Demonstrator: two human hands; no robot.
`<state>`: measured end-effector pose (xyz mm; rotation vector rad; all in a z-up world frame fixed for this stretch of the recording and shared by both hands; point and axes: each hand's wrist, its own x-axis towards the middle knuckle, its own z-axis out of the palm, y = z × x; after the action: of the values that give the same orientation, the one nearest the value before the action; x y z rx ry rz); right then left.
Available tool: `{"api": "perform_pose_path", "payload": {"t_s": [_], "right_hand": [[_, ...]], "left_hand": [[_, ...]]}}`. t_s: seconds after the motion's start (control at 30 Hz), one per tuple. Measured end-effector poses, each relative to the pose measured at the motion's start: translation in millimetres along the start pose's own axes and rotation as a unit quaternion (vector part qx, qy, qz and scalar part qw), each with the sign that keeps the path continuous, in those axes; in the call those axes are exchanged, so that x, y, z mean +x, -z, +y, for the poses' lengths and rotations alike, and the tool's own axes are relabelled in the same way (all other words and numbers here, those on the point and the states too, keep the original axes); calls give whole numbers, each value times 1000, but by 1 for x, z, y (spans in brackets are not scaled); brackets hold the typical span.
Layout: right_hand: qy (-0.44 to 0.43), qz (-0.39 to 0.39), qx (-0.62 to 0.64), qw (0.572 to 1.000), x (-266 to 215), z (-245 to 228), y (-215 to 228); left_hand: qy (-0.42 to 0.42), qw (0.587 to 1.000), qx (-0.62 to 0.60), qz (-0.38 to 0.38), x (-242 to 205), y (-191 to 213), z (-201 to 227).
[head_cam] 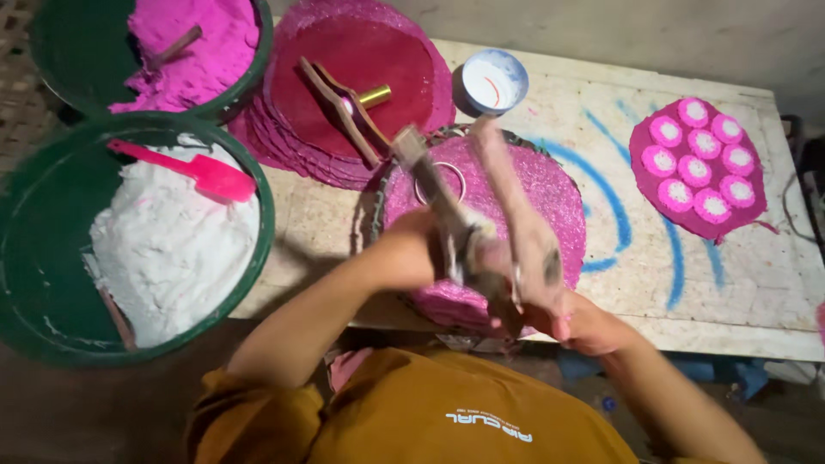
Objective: The person uses wooden molds to shape white dough into small decorative pieces, placing them onto pink circular bases and using a tool to apply patterns.
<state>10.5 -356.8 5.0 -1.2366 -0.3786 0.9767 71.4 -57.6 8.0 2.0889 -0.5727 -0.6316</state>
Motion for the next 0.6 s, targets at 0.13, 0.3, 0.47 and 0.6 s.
{"api": "perform_pose_path", "payload": {"t_s": [0.13, 0.3, 0.47, 0.6], "right_hand": [[105, 152, 33, 982, -9, 41, 16], [198, 199, 46, 959, -27, 38, 12], [240, 244, 40, 939, -32, 43, -2], [259, 268, 55, 926, -17, 45, -7]], "left_hand": [[-120, 977, -63, 163, 59, 22, -76], [78, 894, -266, 351, 106, 3, -202], [125, 821, -388, 400, 79, -60, -211], [14, 868, -140, 477, 19, -92, -143]]}}
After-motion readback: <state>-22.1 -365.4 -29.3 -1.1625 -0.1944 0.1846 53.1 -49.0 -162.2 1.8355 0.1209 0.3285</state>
